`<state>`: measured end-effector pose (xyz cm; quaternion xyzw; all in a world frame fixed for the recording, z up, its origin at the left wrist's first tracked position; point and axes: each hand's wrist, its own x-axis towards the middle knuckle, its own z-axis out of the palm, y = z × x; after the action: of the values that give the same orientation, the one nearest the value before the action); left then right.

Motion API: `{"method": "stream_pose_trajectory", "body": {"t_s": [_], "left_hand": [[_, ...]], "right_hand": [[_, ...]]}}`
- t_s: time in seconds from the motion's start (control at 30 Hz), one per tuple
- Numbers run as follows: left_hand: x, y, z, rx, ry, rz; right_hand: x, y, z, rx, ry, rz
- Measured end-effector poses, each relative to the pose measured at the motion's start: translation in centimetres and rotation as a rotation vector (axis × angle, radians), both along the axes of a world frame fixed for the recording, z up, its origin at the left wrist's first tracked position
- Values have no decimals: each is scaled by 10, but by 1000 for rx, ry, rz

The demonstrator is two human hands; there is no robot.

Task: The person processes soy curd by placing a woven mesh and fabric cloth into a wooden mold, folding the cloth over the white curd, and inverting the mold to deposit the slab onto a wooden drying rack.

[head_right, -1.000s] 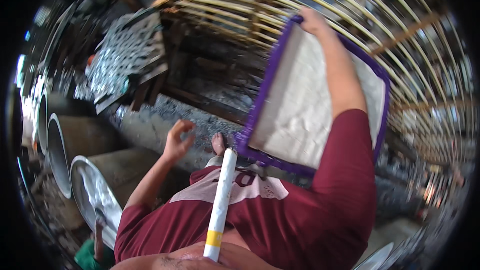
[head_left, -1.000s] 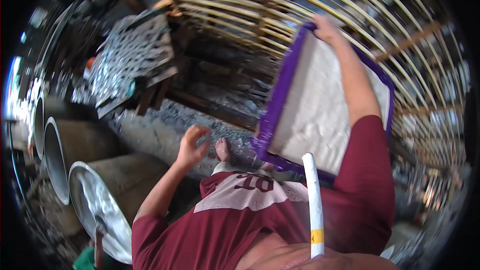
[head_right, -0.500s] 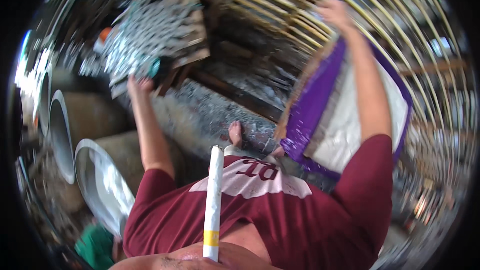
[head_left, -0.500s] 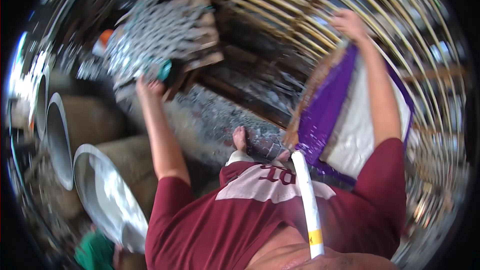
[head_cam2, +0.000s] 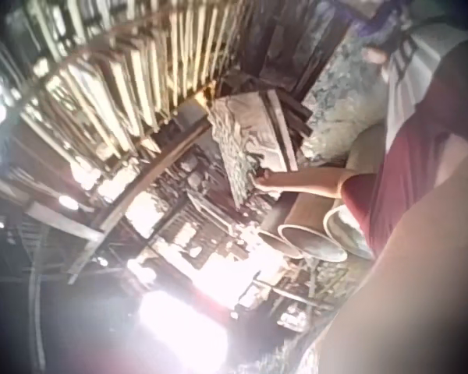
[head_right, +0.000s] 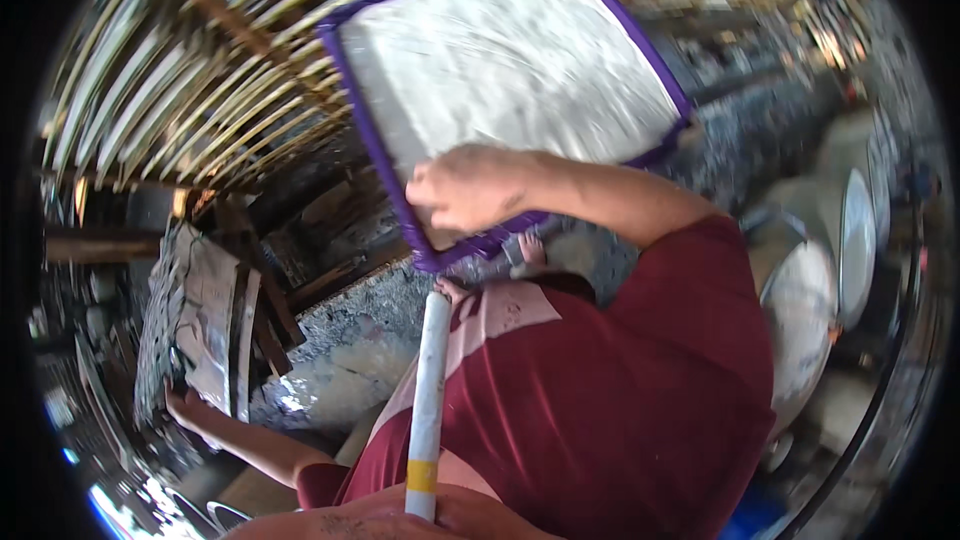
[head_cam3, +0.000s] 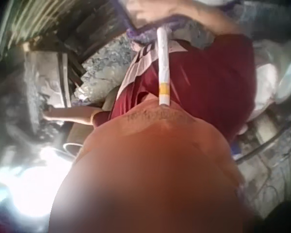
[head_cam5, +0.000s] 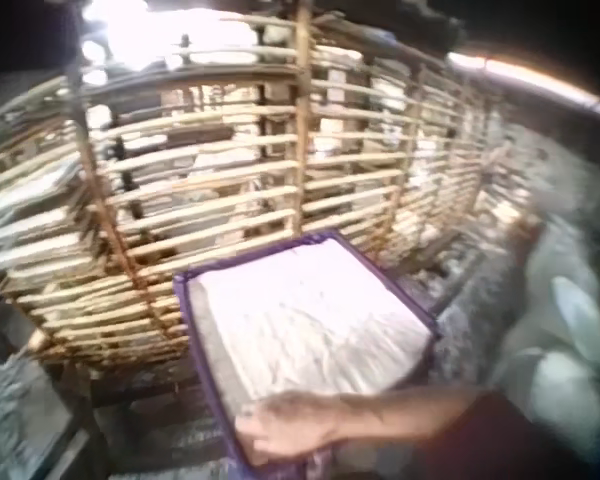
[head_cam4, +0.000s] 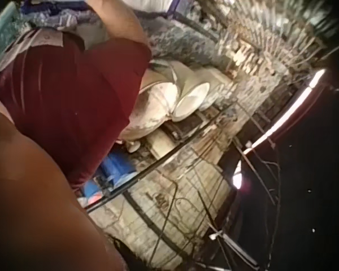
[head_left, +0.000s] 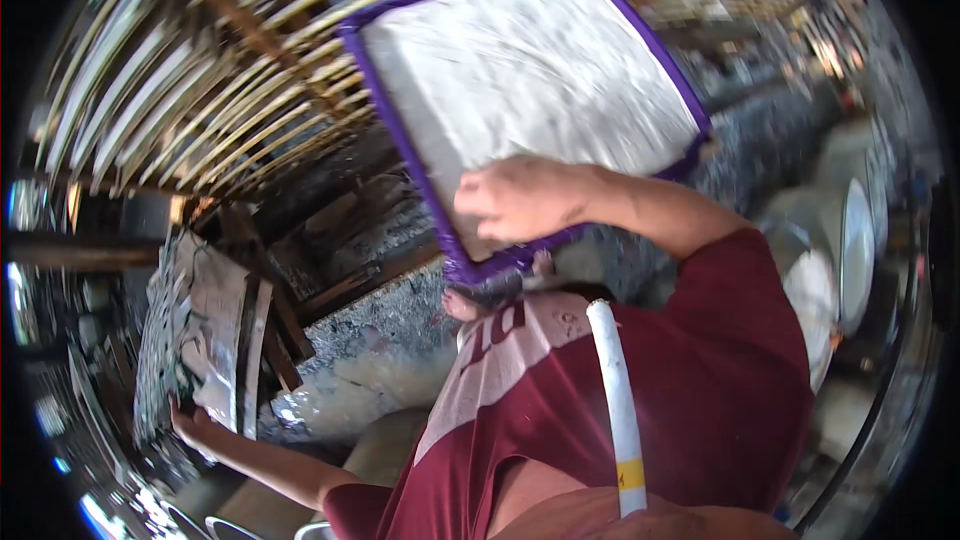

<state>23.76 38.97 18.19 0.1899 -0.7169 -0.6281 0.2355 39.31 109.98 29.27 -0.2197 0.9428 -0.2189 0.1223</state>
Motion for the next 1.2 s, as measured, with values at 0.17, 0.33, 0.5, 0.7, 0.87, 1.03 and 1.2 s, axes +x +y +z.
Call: {"method": "stream_pose_trajectory", "body": {"t_s": [0.17, 0.33, 0.5, 0.7, 0.87, 1.03, 1.2], "left_hand": [[73, -38, 93, -246, -45, -93], [77, 50, 125, 591, 411, -451], [55, 263, 147, -43, 511, -288], [1, 366, 143, 916, 490, -921], [-1, 440, 144, 1095, 368, -1110], [17, 500, 144, 1084, 287, -1146], [10, 556, 135, 929, 360, -1032]], "right_hand": [[83, 125, -38, -109, 330, -400], [182, 240, -22, 367, 376, -867], [186, 295, -20, 164, 664, -984], [152, 316, -32, 239, 462, -516], [162, 337, -28, 267, 339, -389], [178, 376, -13, 93, 342, -573], [115, 368, 1, -1241, -35, -639]]}}
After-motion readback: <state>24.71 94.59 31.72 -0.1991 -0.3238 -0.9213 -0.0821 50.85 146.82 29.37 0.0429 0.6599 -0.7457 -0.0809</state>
